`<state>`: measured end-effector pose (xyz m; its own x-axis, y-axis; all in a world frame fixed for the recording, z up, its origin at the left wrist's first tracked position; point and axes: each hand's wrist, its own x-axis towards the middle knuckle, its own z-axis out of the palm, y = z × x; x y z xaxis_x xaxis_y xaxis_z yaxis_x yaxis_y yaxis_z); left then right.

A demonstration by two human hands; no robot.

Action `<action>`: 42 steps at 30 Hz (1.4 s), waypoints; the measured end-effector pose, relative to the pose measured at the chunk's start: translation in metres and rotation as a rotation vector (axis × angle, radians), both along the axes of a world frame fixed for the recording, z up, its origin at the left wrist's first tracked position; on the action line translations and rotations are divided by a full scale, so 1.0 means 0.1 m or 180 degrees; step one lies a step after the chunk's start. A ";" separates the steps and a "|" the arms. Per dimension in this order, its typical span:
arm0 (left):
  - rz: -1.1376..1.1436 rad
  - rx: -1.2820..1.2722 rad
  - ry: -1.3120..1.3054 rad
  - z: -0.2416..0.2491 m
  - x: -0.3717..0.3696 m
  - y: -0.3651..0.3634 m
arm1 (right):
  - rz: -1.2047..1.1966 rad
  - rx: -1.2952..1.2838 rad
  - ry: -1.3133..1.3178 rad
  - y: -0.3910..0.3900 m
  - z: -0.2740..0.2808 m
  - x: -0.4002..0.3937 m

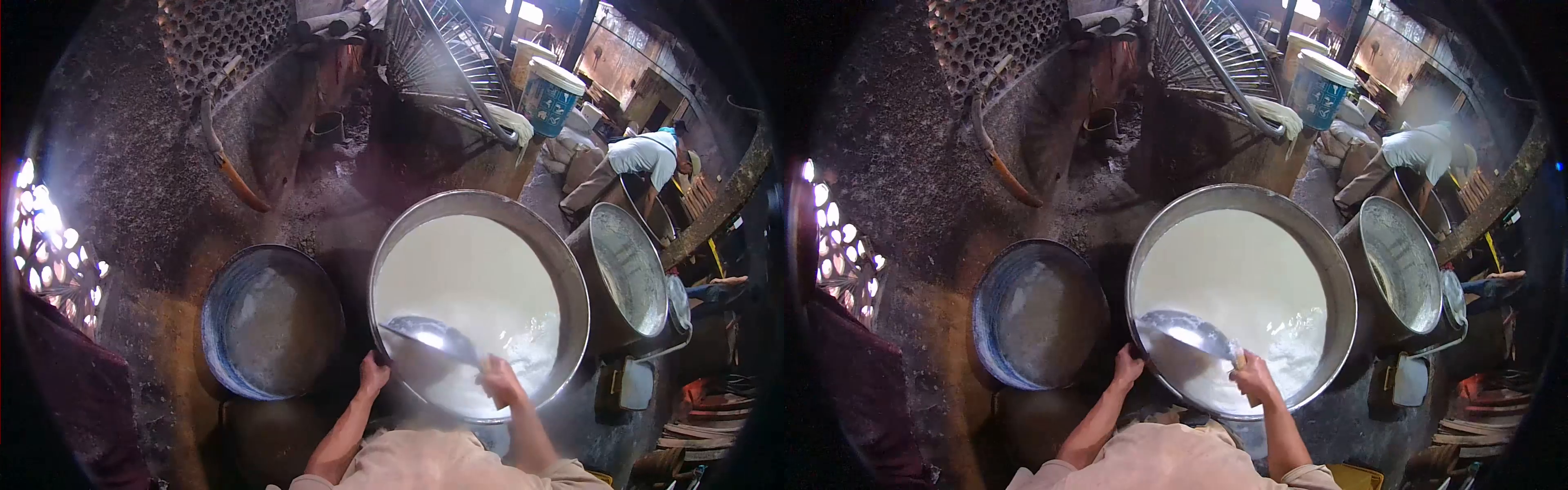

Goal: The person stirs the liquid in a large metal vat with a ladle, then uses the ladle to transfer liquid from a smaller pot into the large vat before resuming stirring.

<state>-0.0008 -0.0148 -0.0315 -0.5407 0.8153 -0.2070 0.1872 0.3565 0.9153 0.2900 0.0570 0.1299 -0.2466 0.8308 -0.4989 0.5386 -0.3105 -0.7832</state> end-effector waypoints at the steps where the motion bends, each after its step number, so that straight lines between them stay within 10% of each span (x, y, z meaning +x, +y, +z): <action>1: 0.0043 0.0226 -0.0190 -0.07 0.01 0.00 | 0.0046 0.0105 -0.0013 0.13 0.12 -0.06; 8: -0.0261 -0.0246 0.0095 0.09 -0.03 0.01 | 0.0122 0.2076 -0.0814 1.27 -0.04 -0.82; 36: 0.0292 -0.0515 0.0436 0.37 0.12 0.08 | 0.1267 0.0691 -0.2596 0.42 -1.09 1.24; 42: 0.0480 -0.0456 0.0297 0.51 0.22 0.09 | 0.1038 0.0663 -0.2498 0.33 -0.57 1.94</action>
